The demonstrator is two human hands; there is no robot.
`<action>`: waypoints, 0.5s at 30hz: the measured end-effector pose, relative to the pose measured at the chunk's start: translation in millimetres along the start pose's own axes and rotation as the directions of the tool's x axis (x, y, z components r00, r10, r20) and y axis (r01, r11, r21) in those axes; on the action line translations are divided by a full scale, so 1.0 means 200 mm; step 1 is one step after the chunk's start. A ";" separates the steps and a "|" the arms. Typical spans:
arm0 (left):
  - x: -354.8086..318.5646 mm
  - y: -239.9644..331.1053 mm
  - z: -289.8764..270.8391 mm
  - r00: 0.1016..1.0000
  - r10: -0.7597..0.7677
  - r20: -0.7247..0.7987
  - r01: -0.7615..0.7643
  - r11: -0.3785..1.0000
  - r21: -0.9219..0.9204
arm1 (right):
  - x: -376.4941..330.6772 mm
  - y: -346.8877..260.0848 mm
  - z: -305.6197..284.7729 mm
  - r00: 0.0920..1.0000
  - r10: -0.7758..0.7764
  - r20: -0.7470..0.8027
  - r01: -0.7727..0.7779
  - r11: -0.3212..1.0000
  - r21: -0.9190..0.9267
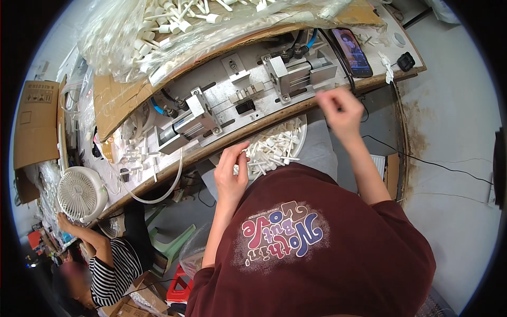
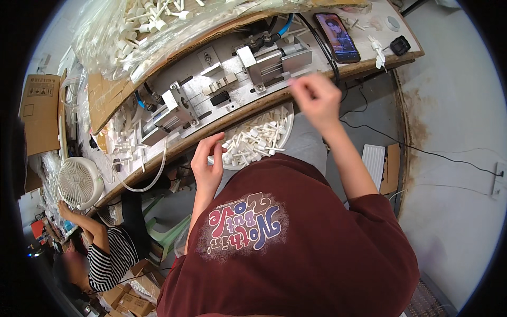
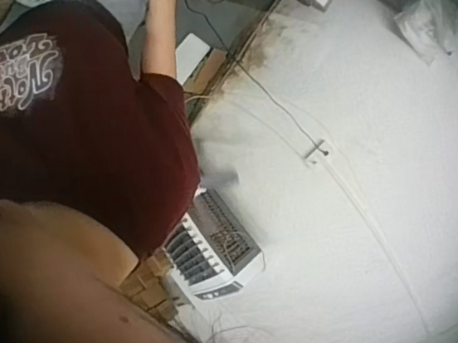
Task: Assembling small white plastic components using a specialized pneumatic assembly jig at a workbench.
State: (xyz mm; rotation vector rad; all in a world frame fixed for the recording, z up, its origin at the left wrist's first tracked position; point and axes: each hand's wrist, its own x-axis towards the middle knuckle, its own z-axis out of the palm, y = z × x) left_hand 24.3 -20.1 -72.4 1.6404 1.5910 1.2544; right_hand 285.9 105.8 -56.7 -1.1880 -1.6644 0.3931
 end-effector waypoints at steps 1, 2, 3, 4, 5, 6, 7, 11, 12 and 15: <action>0.00 0.00 0.00 1.000 0.015 0.008 -0.015 1.000 0.011 | 0.04 0.06 -0.04 0.987 0.093 -0.134 -0.094 0.996 0.001; 0.00 0.00 0.00 0.999 0.030 0.019 -0.030 0.999 0.021 | 0.08 0.14 -0.10 0.965 0.114 -0.236 -0.127 0.991 -0.040; 0.00 0.00 0.01 0.999 0.046 0.024 -0.047 0.998 0.043 | 0.13 0.21 -0.15 0.934 0.155 -0.320 -0.179 0.983 -0.044; 0.00 0.01 0.01 0.997 0.066 0.032 -0.068 0.996 0.063 | 0.16 0.29 -0.19 0.893 0.250 -0.375 -0.244 0.968 0.064; 0.01 0.01 0.02 0.996 0.084 0.040 -0.087 0.993 0.084 | 0.18 0.39 -0.25 0.885 0.260 -0.385 -0.269 0.963 0.032; 0.01 0.01 0.02 0.996 0.082 0.039 -0.085 0.993 0.084 | 0.20 0.50 -0.29 0.876 0.269 -0.401 -0.292 0.956 0.004; 0.00 0.01 0.02 0.996 0.080 0.038 -0.083 0.993 0.083 | 0.21 0.58 -0.31 0.866 0.277 -0.417 -0.315 0.949 -0.024; 0.00 0.00 0.01 0.995 0.096 0.036 -0.099 0.990 0.103 | 0.24 0.75 -0.37 0.812 0.477 -0.337 -0.464 0.877 0.123; -0.01 0.00 0.01 0.996 0.080 0.036 -0.083 0.992 0.094 | 0.25 0.76 -0.37 0.808 0.492 -0.325 -0.475 0.869 0.136; -0.01 0.00 0.00 0.995 0.091 0.051 -0.097 0.986 0.137 | 0.26 0.78 -0.37 0.816 0.511 -0.270 -0.492 0.859 0.139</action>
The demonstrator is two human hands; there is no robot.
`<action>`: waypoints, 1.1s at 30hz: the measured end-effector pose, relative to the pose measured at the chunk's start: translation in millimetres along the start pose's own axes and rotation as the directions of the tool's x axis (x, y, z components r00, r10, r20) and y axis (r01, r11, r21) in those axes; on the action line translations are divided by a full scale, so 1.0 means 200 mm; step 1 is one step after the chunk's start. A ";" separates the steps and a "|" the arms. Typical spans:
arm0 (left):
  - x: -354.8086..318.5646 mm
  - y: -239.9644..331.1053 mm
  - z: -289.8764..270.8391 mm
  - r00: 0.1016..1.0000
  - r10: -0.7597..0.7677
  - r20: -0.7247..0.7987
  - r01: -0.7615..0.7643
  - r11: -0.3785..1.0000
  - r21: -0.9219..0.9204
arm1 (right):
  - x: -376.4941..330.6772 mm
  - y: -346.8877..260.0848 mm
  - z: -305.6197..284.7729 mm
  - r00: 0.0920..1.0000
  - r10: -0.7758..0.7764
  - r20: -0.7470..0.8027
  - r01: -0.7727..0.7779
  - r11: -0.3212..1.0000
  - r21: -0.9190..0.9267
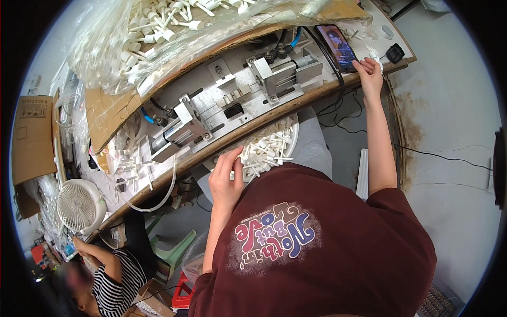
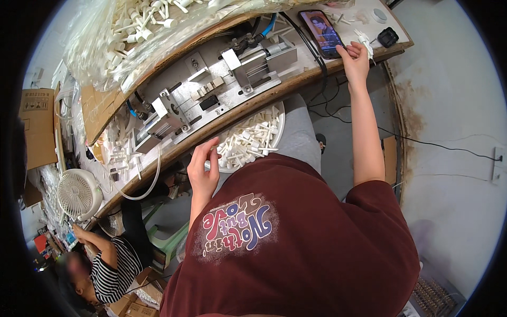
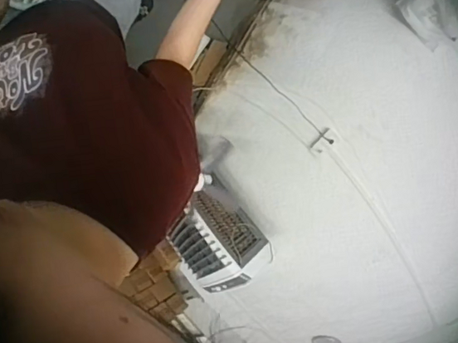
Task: Assembling small white plastic components using a specialized pneumatic assembly jig at a workbench.
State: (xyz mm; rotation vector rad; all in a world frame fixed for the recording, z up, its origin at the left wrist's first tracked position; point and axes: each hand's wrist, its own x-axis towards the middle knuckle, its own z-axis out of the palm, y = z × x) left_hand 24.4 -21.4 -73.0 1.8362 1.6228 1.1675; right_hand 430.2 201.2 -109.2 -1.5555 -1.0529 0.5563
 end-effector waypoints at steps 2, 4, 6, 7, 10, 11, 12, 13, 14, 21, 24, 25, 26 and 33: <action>0.00 -0.01 0.00 1.000 0.015 0.006 -0.015 1.000 0.012 | 0.00 -0.01 0.00 1.000 0.004 0.023 -0.003 1.000 -0.028; 0.00 -0.01 0.01 1.000 0.025 0.012 -0.026 0.999 0.020 | -0.01 -0.02 0.01 1.000 0.006 0.024 -0.004 0.997 -0.074; 0.00 0.00 0.01 0.999 0.030 0.018 -0.030 0.999 0.027 | 0.00 -0.02 0.00 1.000 0.001 0.027 0.001 0.998 -0.066; 0.00 0.00 0.01 0.999 0.040 0.028 -0.040 0.999 0.030 | 0.00 -0.01 0.00 1.000 -0.002 0.029 0.003 0.998 -0.063; -0.01 -0.01 0.01 0.996 0.067 0.052 -0.070 0.996 0.048 | 0.02 -0.01 -0.01 1.000 0.011 0.024 -0.010 0.998 -0.066; -0.02 -0.02 0.02 0.996 0.076 0.056 -0.079 0.995 0.058 | 0.03 -0.01 0.00 0.999 0.016 0.027 -0.014 0.998 -0.067; -0.02 -0.03 0.02 0.995 0.084 0.061 -0.088 0.994 0.068 | 0.03 -0.01 0.00 0.999 0.022 0.031 -0.020 0.997 -0.069; -0.02 -0.03 0.02 0.995 0.085 0.060 -0.089 0.994 0.069 | 0.04 -0.01 0.00 0.999 0.027 0.034 -0.025 0.997 -0.070; -0.02 -0.02 0.02 0.994 0.086 0.060 -0.090 0.994 0.069 | 0.04 -0.01 0.00 0.999 0.019 0.036 -0.016 0.997 -0.076; -0.03 -0.04 0.03 0.993 0.096 0.064 -0.101 0.992 0.080 | 0.01 -0.03 0.01 0.998 -0.007 0.068 0.017 0.988 -0.155; -0.03 -0.04 0.03 0.991 0.113 0.068 -0.119 0.989 0.090 | 0.01 -0.02 0.01 0.996 -0.029 0.088 0.047 0.978 -0.203; -0.03 -0.04 0.03 0.991 0.112 0.071 -0.119 0.988 0.095 | 0.01 -0.01 0.00 0.995 -0.041 0.093 0.061 0.973 -0.221; -0.03 -0.04 0.03 0.991 0.111 0.075 -0.118 0.988 0.101 | 0.01 -0.01 0.00 0.994 -0.047 0.096 0.068 0.971 -0.231; -0.03 -0.03 0.04 0.993 0.096 0.066 -0.103 0.989 0.107 | 0.01 -0.02 0.01 1.000 0.001 0.025 0.002 0.994 -0.109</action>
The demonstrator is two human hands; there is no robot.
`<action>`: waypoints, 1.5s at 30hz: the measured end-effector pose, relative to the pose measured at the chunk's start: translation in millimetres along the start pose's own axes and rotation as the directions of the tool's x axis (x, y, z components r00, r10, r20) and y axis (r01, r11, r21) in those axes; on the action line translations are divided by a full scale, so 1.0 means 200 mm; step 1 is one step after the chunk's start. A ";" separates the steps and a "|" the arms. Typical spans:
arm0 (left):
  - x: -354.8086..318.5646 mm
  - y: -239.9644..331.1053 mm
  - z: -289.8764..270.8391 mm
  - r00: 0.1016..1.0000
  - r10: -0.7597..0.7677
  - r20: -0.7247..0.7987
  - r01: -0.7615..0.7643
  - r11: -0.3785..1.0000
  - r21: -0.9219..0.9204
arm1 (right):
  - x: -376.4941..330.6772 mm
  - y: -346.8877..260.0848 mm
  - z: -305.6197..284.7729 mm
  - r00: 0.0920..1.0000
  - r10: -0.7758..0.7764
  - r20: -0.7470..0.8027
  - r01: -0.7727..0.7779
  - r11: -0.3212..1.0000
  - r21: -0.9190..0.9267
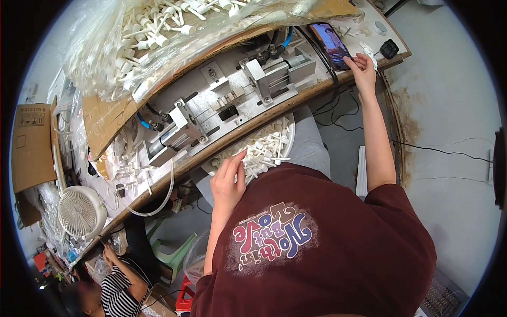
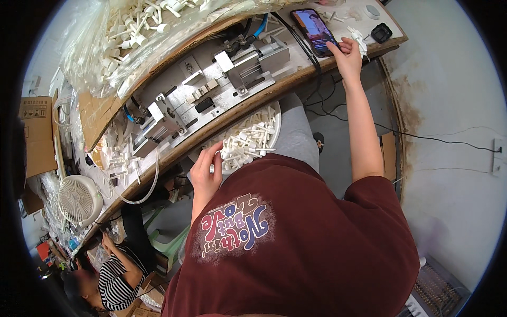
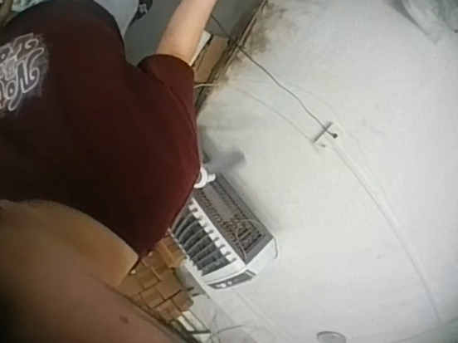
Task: Assembling small white plastic components using a specialized pneumatic assembly jig at a workbench.
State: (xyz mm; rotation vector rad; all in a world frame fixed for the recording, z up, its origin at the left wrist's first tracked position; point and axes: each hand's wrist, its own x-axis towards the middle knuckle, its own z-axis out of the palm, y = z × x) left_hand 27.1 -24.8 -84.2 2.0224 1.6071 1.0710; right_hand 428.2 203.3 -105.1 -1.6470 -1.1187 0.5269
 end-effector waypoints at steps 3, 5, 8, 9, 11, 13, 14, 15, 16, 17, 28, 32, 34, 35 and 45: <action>-0.01 -0.01 0.00 1.000 0.007 0.001 -0.007 1.000 0.007 | 0.00 0.00 0.00 1.000 0.007 -0.018 -0.006 0.998 0.055; 0.00 0.00 0.00 1.000 0.015 0.003 -0.015 1.000 0.011 | 0.00 0.00 0.01 1.000 -0.010 -0.024 0.012 0.998 0.059; -0.01 -0.01 0.00 1.000 0.022 0.010 -0.022 1.000 0.014 | 0.03 0.01 0.01 0.998 -0.065 -0.014 0.064 0.998 -0.027; -0.01 -0.01 0.00 1.000 0.023 0.011 -0.023 1.000 0.015 | 0.05 0.01 0.02 0.996 -0.088 -0.005 0.087 0.993 -0.079; -0.01 -0.01 0.00 1.000 0.024 0.017 -0.024 0.999 0.024 | 0.09 0.02 0.03 0.993 -0.118 0.023 0.120 0.982 -0.147; -0.01 -0.01 0.00 0.999 0.027 0.022 -0.028 0.999 0.029 | 0.14 0.02 0.05 0.989 -0.135 0.056 0.143 0.974 -0.176; -0.01 -0.01 0.00 0.999 0.028 0.024 -0.028 0.999 0.030 | 0.16 0.03 0.06 0.988 -0.130 0.085 0.144 0.972 -0.188; -0.01 -0.01 0.00 0.999 0.027 0.026 -0.028 0.999 0.031 | 0.17 0.01 0.08 0.986 -0.124 0.115 0.145 0.969 -0.199; -0.01 -0.01 0.00 0.999 0.023 0.030 -0.024 0.999 0.038 | 0.17 -0.02 0.09 0.983 -0.117 0.144 0.146 0.967 -0.210; -0.02 -0.01 0.00 0.999 0.020 0.033 -0.021 0.999 0.044 | 0.19 -0.02 0.11 0.979 -0.135 0.150 0.175 0.938 -0.298; 0.00 0.00 0.00 0.996 0.081 0.024 -0.082 0.995 0.049 | 0.27 0.00 0.17 0.976 -0.183 0.114 0.216 0.834 -0.509; -0.01 0.02 -0.01 0.998 0.062 0.018 -0.062 0.997 0.038 | 0.28 0.02 0.17 0.977 -0.178 0.116 0.213 0.827 -0.521; -0.02 0.01 -0.01 0.998 0.049 0.036 -0.051 0.998 0.044 | 0.26 0.01 0.17 0.976 -0.185 0.116 0.218 0.835 -0.505; -0.02 0.01 -0.01 0.998 0.044 0.045 -0.046 0.998 0.046 | 0.25 0.01 0.17 0.976 -0.187 0.115 0.219 0.839 -0.498; -0.02 0.00 -0.02 0.997 0.057 0.053 -0.059 0.997 0.043 | 0.18 -0.06 0.18 0.985 -0.113 0.132 0.169 0.799 -0.576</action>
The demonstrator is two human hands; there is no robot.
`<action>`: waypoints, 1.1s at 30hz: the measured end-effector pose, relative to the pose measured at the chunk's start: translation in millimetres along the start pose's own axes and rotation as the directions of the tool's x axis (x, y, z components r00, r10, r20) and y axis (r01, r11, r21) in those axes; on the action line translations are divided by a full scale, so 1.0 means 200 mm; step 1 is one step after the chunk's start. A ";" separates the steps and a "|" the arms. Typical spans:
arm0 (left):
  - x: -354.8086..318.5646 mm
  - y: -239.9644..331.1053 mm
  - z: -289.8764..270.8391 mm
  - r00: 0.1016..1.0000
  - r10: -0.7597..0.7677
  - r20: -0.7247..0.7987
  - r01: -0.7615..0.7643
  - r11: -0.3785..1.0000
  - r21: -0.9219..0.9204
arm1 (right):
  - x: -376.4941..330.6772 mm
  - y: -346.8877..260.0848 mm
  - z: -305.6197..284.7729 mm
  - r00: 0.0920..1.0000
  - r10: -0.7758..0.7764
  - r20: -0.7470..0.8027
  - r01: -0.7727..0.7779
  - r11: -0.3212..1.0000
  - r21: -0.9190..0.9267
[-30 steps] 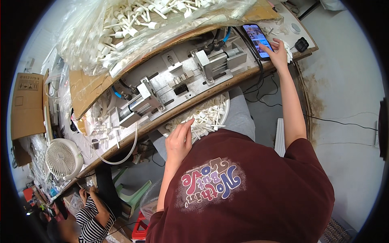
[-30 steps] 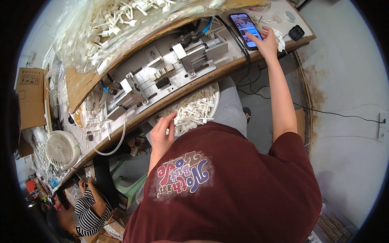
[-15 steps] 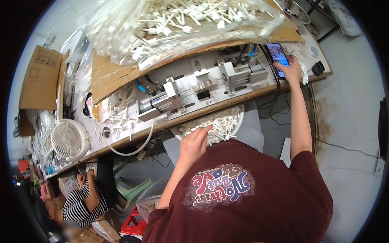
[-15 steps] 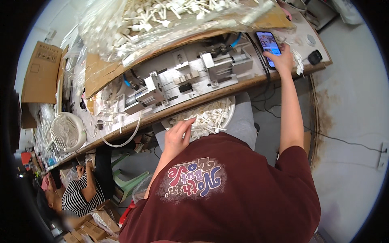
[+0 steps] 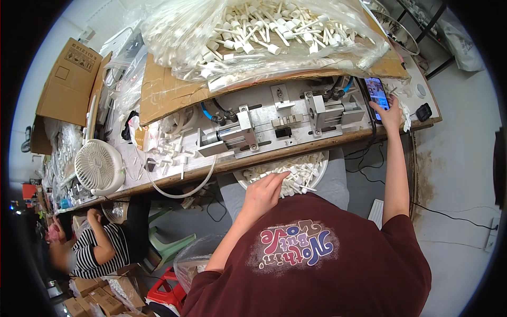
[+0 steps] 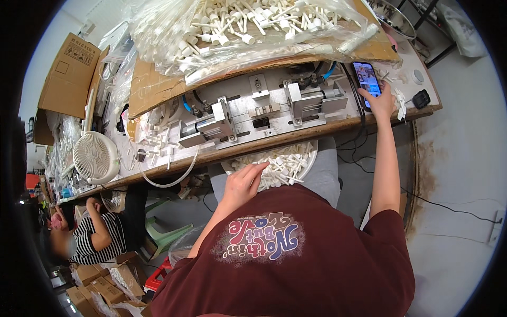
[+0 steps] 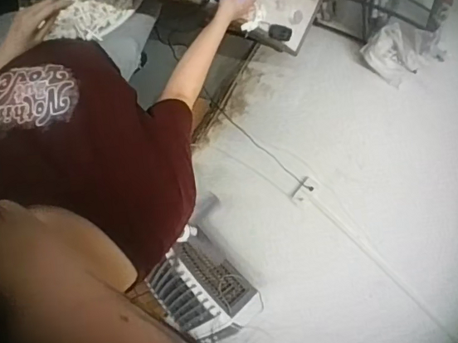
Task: Assembling small white plastic components using a specialized pneumatic assembly jig at a workbench.
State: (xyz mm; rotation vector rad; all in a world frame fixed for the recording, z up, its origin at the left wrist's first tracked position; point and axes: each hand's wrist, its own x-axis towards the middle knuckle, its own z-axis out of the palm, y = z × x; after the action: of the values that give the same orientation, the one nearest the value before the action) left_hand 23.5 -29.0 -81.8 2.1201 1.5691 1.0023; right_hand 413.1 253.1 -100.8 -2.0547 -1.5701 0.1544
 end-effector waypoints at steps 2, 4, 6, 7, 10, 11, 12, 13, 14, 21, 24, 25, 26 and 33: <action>0.00 0.00 -0.01 1.000 -0.009 0.019 0.009 1.000 0.013 | -0.01 0.00 -0.01 1.000 -0.004 -0.015 0.004 1.000 0.016; 0.00 0.00 -0.01 1.000 0.000 0.021 -0.001 1.000 0.022 | -0.02 0.02 0.00 0.985 -0.028 -0.168 0.043 0.995 0.088; 0.00 0.00 -0.01 1.000 0.022 0.007 -0.022 0.999 0.030 | -0.05 -0.02 -0.02 0.938 -0.093 -0.333 0.158 0.972 0.174; 0.00 0.00 -0.01 1.000 0.019 0.005 -0.020 1.000 0.024 | -0.10 -0.16 -0.07 0.896 -0.144 -0.419 0.254 0.942 0.220; -0.02 0.00 0.00 1.000 0.028 0.008 -0.028 1.000 0.009 | -0.24 -0.69 -0.28 0.813 -0.281 -0.510 0.508 0.771 0.385; -0.01 0.01 0.00 0.999 0.041 0.014 -0.041 0.999 0.012 | -0.26 -0.82 -0.31 0.764 -0.377 -0.523 0.606 0.698 0.382; -0.01 0.01 0.00 0.998 0.054 0.017 -0.054 0.998 0.015 | -0.28 -0.95 -0.32 0.760 -0.423 -0.494 0.640 0.624 0.450; 0.01 0.02 0.00 0.999 0.050 0.013 -0.050 0.999 0.007 | -0.31 -1.07 -0.34 0.771 -0.469 -0.430 0.636 0.601 0.484; 0.02 0.03 -0.01 0.999 0.045 0.009 -0.045 0.999 0.001 | -0.31 -1.19 -0.33 0.753 -0.524 -0.398 0.654 0.526 0.544; 0.02 0.04 -0.02 1.000 0.016 -0.021 -0.016 1.000 0.003 | -0.15 -1.76 0.02 0.567 -0.814 -0.124 0.799 0.507 0.322; -0.04 0.03 -0.02 1.000 -0.016 -0.019 0.016 1.000 0.011 | -0.21 -1.98 0.06 0.566 -0.824 0.029 0.819 0.566 0.099; -0.04 0.03 -0.02 0.999 -0.018 -0.032 0.019 1.000 0.013 | -0.23 -2.00 0.06 0.584 -0.810 0.053 0.808 0.586 0.065; -0.05 0.03 -0.02 0.999 -0.018 -0.044 0.019 1.000 0.014 | -0.23 -2.00 0.10 0.603 -0.796 0.060 0.792 0.606 0.081; -0.06 0.02 -0.03 0.998 -0.038 -0.043 0.038 0.999 0.012 | -0.21 -1.91 0.12 0.591 -0.796 0.127 0.777 0.605 0.174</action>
State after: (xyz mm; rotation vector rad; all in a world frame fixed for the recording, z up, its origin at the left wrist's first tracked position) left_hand 19.8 -41.8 -78.4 2.0823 1.6335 1.0342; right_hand 61.8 287.9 52.8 -1.0973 -2.3956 0.0904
